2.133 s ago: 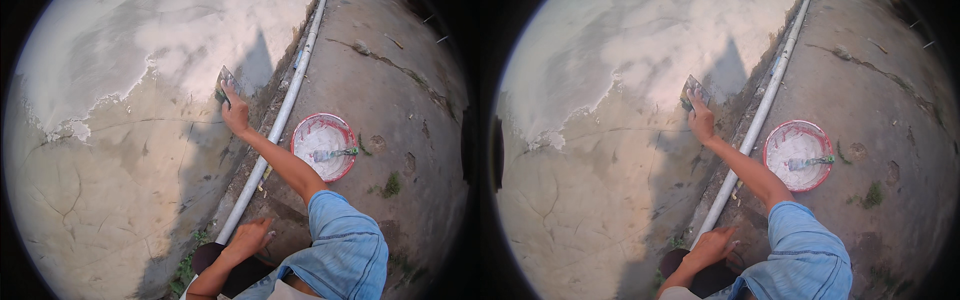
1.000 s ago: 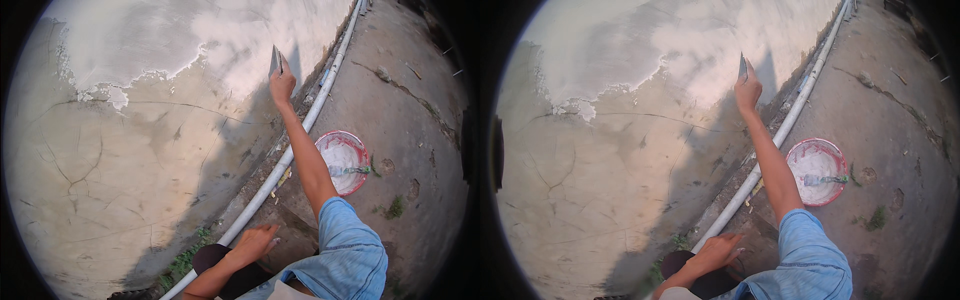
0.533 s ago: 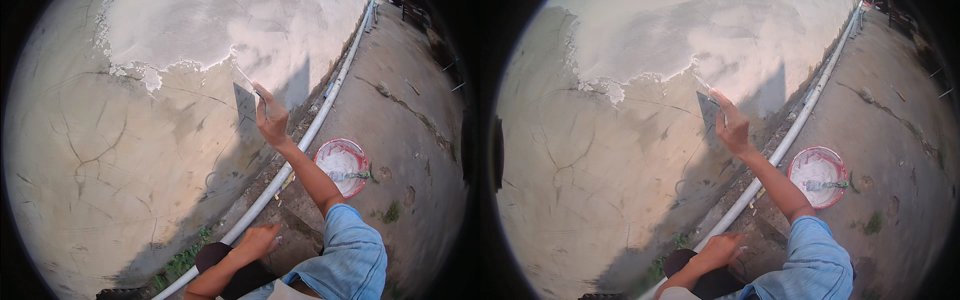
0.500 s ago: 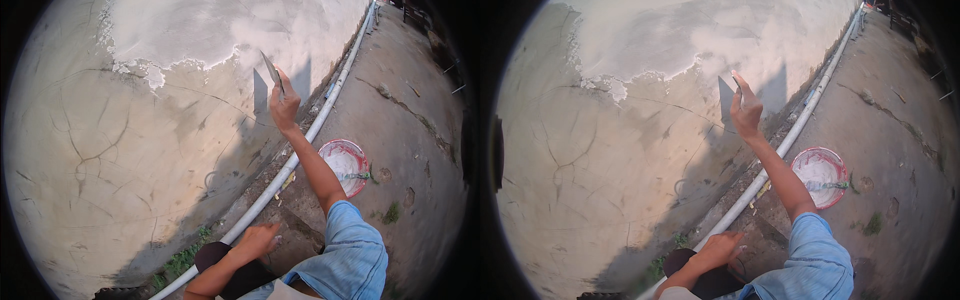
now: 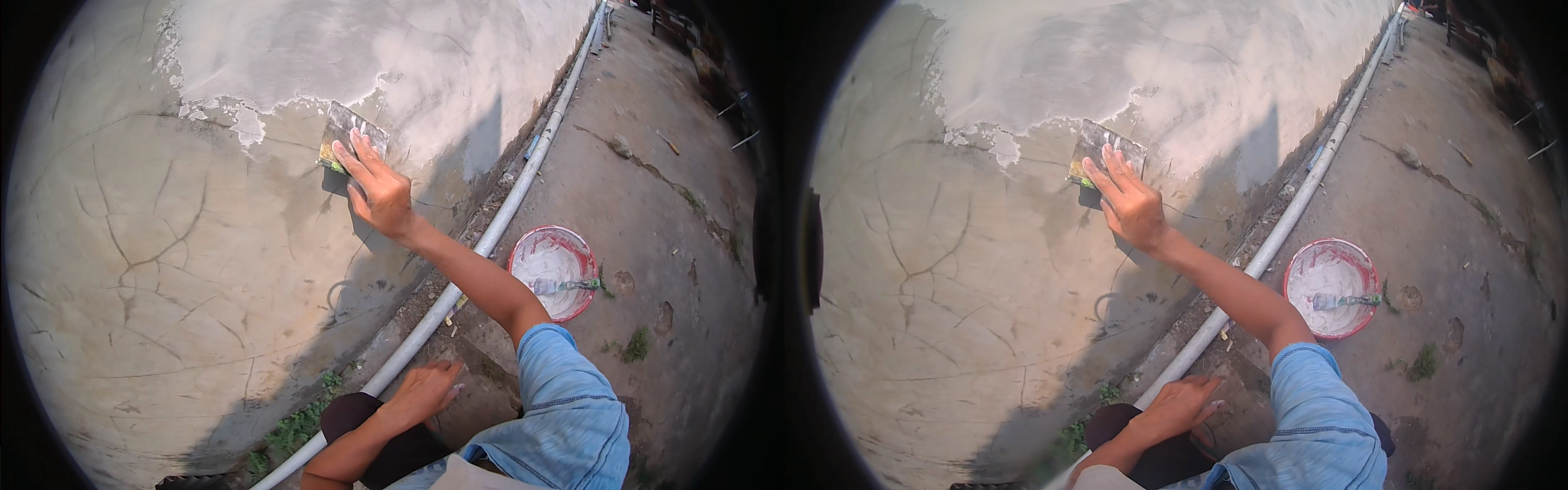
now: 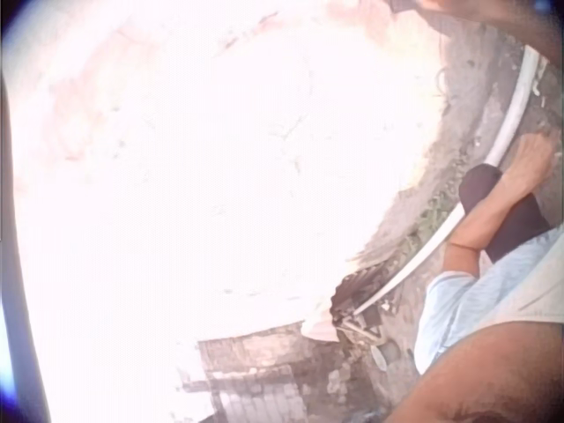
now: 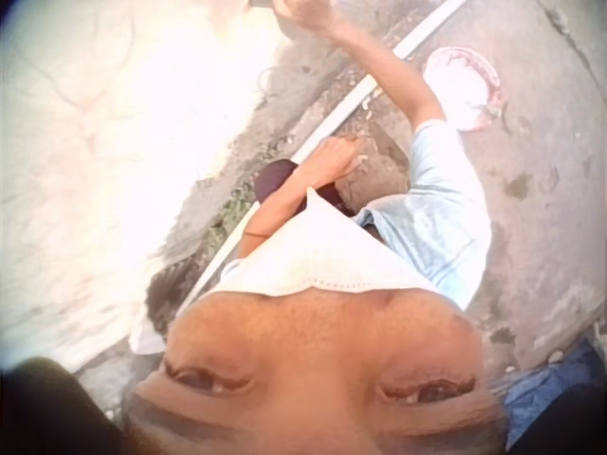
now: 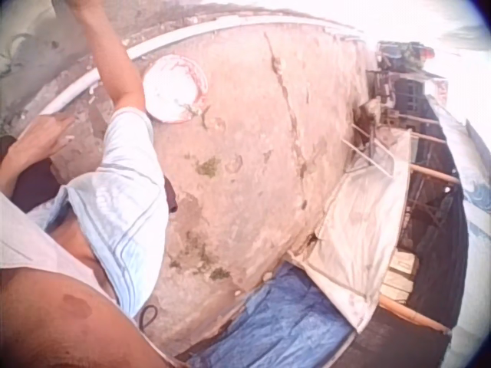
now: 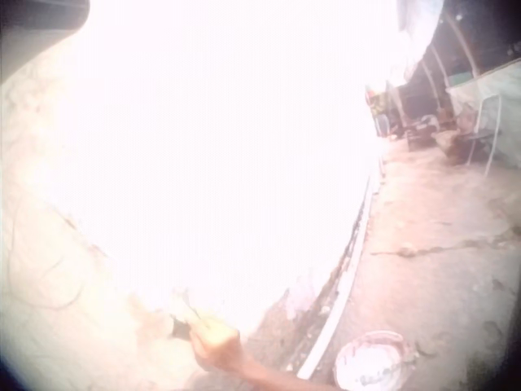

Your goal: The person applies a white plaster-like substance to a curved concrete wall using a trowel and a bucket. They repeatedly scoop material from the bucket and spread it across the wall surface, smoothing it with the trowel.

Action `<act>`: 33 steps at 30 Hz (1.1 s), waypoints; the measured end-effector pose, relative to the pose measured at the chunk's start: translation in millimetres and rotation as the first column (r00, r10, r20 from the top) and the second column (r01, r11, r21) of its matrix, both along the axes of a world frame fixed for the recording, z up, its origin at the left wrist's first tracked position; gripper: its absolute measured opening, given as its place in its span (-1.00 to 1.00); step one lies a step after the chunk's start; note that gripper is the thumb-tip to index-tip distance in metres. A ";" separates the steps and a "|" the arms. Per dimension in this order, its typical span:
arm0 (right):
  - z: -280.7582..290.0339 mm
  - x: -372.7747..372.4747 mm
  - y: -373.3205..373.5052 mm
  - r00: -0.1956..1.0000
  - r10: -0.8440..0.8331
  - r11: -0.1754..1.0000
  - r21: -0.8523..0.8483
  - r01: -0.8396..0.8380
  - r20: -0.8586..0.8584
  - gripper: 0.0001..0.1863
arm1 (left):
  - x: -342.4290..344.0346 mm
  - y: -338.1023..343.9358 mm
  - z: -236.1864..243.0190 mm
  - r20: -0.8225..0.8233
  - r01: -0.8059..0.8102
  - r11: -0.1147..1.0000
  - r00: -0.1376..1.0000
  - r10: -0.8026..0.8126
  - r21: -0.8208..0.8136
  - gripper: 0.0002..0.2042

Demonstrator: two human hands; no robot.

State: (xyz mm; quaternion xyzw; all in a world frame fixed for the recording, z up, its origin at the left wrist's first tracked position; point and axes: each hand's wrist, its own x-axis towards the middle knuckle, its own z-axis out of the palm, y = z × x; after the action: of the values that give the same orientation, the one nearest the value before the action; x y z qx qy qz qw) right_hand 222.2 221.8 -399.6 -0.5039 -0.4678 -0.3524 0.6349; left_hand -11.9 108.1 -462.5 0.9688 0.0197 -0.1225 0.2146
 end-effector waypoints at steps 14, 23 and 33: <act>21.6 9.9 27.8 0.985 -0.041 0.997 0.058 0.051 -0.166 -0.24 | -4.0 -0.4 -0.6 -0.027 -0.035 0.999 0.999 0.036 0.007 -0.61; -69.8 -91.0 -49.2 0.796 0.598 0.741 -0.316 -0.593 -0.093 -0.58 | -5.6 6.0 -3.5 -0.106 -0.021 1.000 0.994 0.020 -0.016 -0.84; -91.2 35.6 -173.0 -0.271 0.213 0.449 0.340 -0.826 -0.939 -0.67 | 22.7 1.6 -13.0 0.164 -0.098 0.994 0.982 0.090 0.039 -0.74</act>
State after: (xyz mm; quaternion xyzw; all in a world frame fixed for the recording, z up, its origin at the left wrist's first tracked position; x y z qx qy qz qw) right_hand 257.8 48.8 -490.9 -0.4392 -0.1694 0.5379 0.6994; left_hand 10.8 109.7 -475.5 0.9783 0.0509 -0.0328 0.1982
